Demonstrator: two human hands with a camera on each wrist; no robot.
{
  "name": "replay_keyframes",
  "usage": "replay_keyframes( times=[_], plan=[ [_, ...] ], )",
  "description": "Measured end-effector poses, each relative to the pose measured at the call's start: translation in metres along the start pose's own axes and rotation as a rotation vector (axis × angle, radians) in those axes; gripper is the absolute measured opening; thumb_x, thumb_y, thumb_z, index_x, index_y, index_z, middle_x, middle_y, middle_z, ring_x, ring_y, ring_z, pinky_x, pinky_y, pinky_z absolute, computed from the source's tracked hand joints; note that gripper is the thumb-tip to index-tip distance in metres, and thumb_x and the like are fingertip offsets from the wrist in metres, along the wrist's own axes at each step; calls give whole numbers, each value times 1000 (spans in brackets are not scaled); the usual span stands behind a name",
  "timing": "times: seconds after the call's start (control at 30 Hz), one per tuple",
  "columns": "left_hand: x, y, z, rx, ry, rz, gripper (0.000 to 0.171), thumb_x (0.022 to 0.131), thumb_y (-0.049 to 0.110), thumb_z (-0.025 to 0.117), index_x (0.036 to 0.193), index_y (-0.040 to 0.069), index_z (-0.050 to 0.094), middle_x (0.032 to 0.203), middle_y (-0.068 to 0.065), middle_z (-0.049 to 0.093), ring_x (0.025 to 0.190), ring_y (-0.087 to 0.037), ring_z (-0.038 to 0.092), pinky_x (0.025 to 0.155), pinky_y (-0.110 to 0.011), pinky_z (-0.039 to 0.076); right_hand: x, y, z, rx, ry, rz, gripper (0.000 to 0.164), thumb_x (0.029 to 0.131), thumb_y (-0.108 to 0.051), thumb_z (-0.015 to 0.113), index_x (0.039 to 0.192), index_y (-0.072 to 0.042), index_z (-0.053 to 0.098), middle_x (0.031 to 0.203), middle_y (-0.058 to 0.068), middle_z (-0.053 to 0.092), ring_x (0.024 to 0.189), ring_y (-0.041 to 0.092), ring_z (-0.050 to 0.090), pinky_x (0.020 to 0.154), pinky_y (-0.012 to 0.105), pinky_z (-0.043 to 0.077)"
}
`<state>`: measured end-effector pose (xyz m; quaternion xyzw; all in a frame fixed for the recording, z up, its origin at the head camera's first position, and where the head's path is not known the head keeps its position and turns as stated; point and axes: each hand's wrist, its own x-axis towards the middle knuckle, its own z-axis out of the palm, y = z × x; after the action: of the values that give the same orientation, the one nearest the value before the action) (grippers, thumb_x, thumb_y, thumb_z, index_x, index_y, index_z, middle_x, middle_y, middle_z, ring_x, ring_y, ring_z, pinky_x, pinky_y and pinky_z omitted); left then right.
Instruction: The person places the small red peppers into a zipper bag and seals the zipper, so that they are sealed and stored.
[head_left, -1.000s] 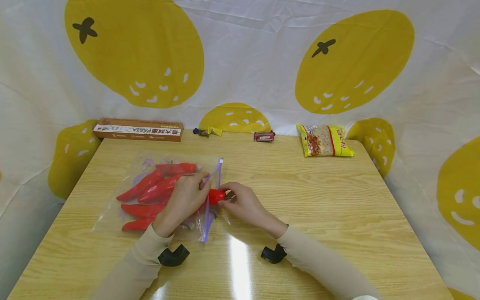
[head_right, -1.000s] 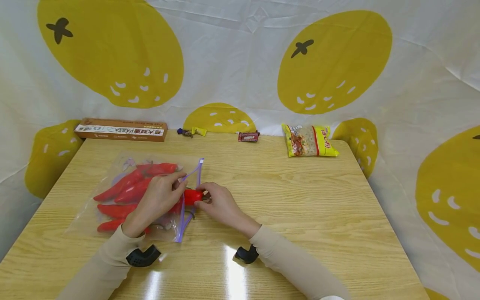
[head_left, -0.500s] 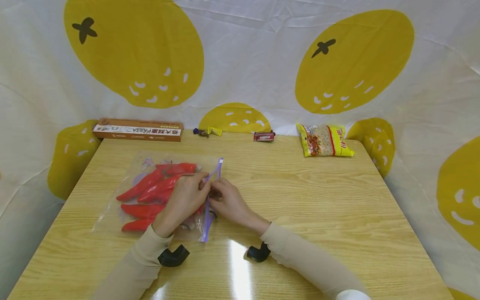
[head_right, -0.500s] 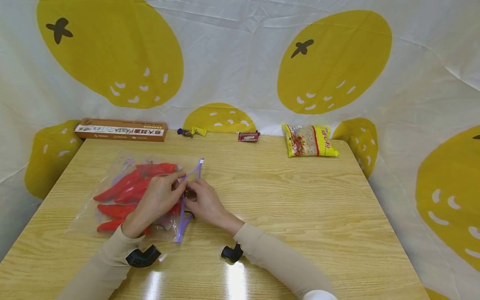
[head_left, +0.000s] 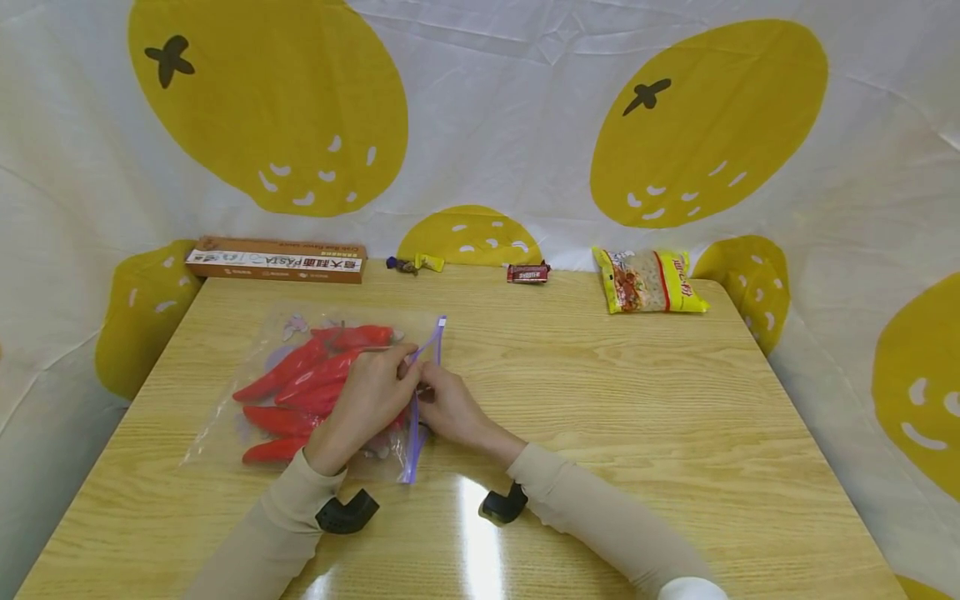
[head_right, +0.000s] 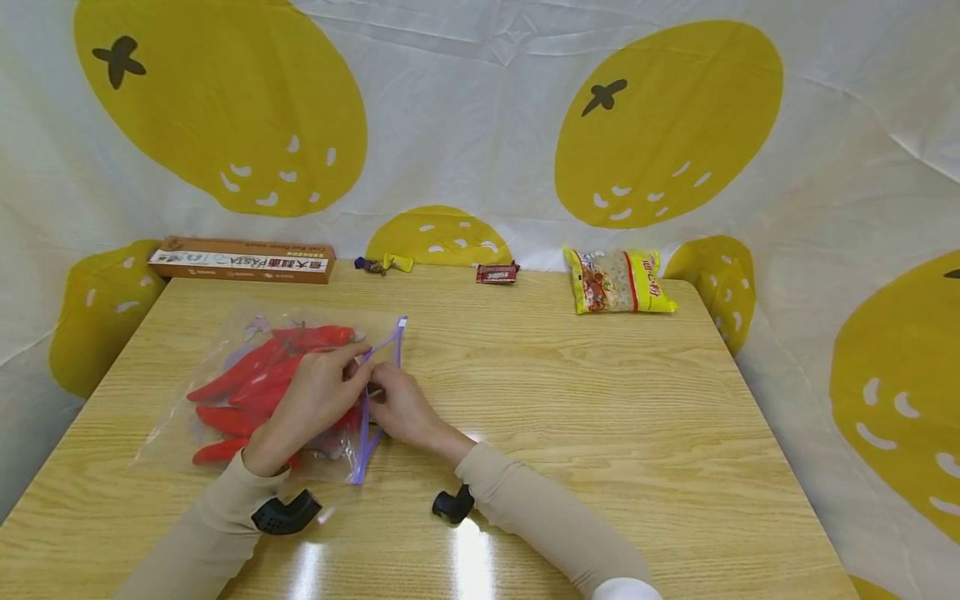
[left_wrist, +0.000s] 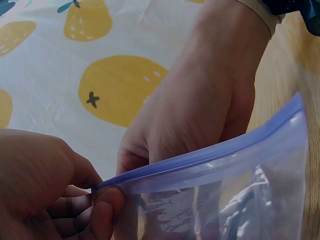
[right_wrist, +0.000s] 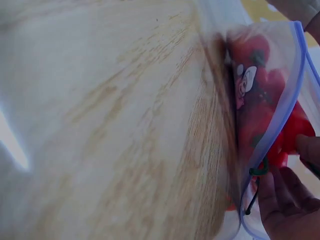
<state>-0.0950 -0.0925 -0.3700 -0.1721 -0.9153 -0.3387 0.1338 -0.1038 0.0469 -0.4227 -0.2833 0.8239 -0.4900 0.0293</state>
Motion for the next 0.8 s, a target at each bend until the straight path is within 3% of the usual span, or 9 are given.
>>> replay_keyframes(
  times=[0.23,0.4,0.57,0.7,0.8],
  plan=[
    [-1,0,0,-10,-5,1,24,82,5,61,104,-4,65,58,-2,54,45,-9,40,41,-23,33,-2,-2,-2,32,-67,12,34,83,4,58,116,-1,54,106,12,62,95,20,61,76,21,49],
    [0,0,0,-5,7,16,21,82,6,61,101,-3,66,57,0,53,45,-7,40,41,-22,34,-6,1,-8,1,-55,62,34,83,2,57,116,-4,55,109,9,61,95,18,60,78,20,48],
    [1,0,-1,2,12,25,21,83,7,61,100,-4,66,56,2,52,43,-5,40,41,-22,34,-13,7,-24,-12,-35,30,35,83,6,55,116,-3,58,110,10,60,93,21,61,77,22,49],
    [0,2,-1,12,2,31,22,83,7,62,101,-4,65,56,3,50,42,-4,40,40,-20,32,-22,7,-46,-142,-13,-79,27,83,5,56,108,-3,62,105,9,59,88,18,61,73,22,50],
    [-1,5,-3,30,0,50,20,83,7,62,100,-3,65,59,1,54,43,-4,41,39,-20,33,-30,6,-64,-359,15,-206,26,83,2,55,106,-6,63,110,8,57,91,16,59,74,23,49]
  ],
)
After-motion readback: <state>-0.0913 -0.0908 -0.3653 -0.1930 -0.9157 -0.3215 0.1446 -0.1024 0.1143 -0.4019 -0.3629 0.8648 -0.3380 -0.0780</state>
